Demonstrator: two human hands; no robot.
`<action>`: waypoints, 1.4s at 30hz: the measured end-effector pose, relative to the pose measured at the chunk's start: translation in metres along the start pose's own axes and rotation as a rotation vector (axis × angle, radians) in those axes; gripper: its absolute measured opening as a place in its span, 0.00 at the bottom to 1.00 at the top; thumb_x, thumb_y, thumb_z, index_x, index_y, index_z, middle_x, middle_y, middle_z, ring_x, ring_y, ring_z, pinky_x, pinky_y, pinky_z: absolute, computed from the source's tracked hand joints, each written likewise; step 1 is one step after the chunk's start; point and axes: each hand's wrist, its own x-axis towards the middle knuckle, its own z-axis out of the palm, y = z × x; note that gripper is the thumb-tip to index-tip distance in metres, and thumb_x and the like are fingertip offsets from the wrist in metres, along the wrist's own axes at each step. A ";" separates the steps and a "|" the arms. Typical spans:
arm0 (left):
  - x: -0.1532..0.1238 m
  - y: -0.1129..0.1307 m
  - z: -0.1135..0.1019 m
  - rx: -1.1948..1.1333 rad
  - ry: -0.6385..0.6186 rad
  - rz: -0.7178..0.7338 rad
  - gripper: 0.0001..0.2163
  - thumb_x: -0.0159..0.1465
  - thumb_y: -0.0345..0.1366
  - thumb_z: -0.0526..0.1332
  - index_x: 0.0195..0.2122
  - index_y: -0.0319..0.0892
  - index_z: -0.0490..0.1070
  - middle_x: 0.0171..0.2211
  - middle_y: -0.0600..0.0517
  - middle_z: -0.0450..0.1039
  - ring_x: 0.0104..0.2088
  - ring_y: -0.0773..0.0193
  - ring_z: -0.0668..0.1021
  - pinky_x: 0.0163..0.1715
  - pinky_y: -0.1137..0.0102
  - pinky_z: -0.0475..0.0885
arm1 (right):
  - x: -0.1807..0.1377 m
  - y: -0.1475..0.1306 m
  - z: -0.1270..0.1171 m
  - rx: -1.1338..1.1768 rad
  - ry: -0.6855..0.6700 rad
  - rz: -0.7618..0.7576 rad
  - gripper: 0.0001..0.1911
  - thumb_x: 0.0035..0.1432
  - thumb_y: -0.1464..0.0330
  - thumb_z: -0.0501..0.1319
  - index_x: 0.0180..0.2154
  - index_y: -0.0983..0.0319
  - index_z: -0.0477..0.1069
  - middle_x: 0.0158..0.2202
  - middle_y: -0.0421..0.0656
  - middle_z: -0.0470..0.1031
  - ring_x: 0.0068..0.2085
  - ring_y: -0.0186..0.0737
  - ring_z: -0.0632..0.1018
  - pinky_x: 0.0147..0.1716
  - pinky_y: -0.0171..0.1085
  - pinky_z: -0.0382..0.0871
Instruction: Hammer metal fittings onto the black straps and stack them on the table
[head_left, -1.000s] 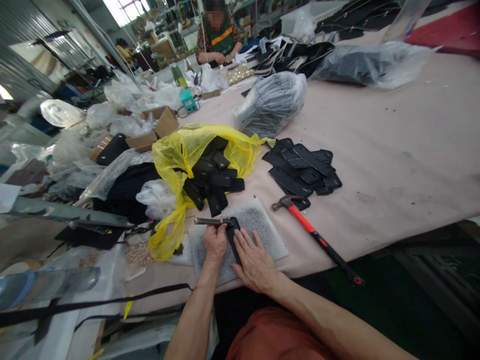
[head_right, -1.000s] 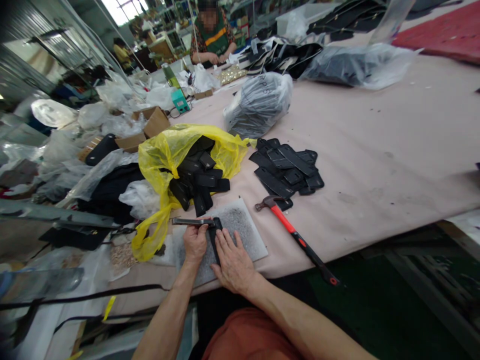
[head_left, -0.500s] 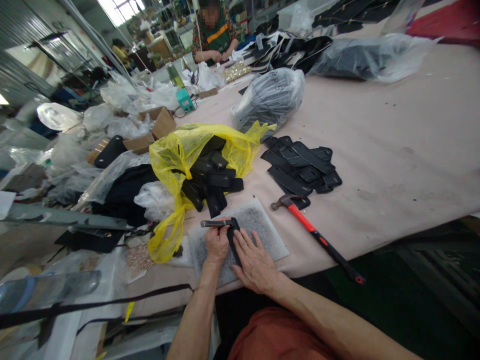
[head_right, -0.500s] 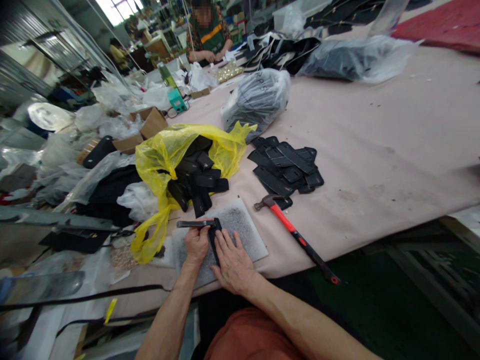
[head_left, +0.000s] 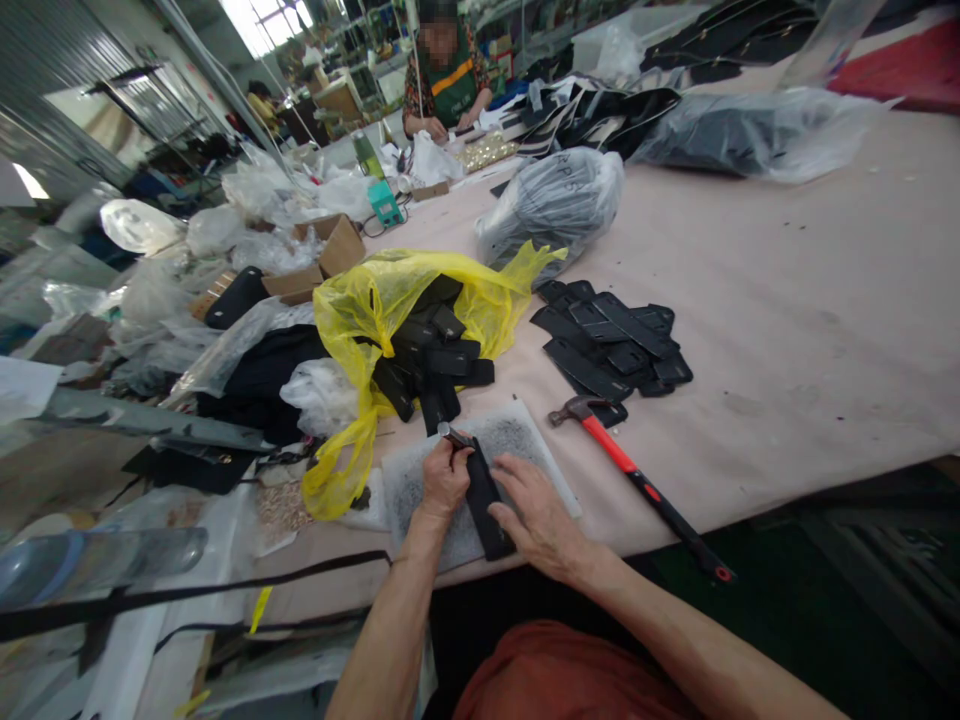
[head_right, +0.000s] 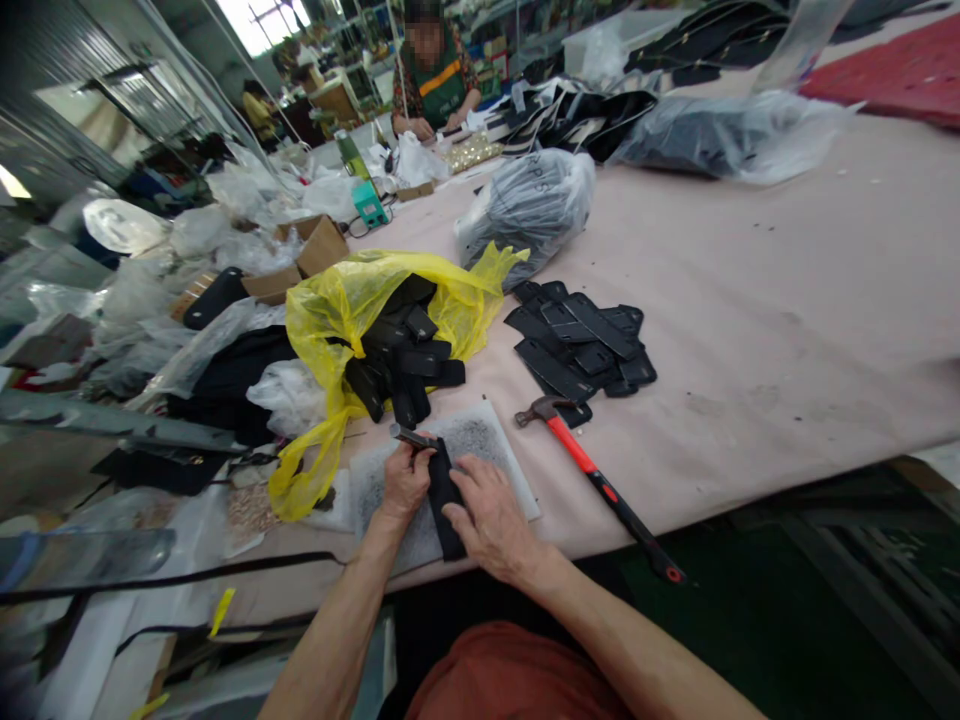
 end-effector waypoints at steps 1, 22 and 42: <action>0.000 0.000 -0.001 -0.006 -0.001 -0.001 0.08 0.64 0.32 0.56 0.40 0.44 0.73 0.38 0.48 0.79 0.41 0.58 0.80 0.45 0.65 0.75 | 0.000 0.007 -0.006 -0.002 0.040 0.028 0.20 0.65 0.66 0.53 0.55 0.65 0.69 0.60 0.54 0.67 0.60 0.50 0.67 0.59 0.52 0.63; 0.000 -0.004 0.004 0.054 -0.008 0.030 0.06 0.62 0.31 0.57 0.39 0.44 0.72 0.36 0.48 0.78 0.40 0.57 0.80 0.43 0.64 0.74 | -0.052 0.124 -0.081 -0.546 0.068 0.504 0.23 0.63 0.57 0.55 0.50 0.69 0.70 0.44 0.55 0.73 0.45 0.53 0.73 0.45 0.46 0.67; -0.004 -0.001 0.007 -0.035 0.050 -0.002 0.06 0.61 0.27 0.58 0.38 0.42 0.71 0.34 0.50 0.77 0.37 0.60 0.79 0.39 0.68 0.72 | -0.064 0.066 -0.070 0.988 -0.055 1.143 0.17 0.59 0.53 0.58 0.31 0.60 0.62 0.19 0.30 0.56 0.14 0.25 0.55 0.10 0.27 0.51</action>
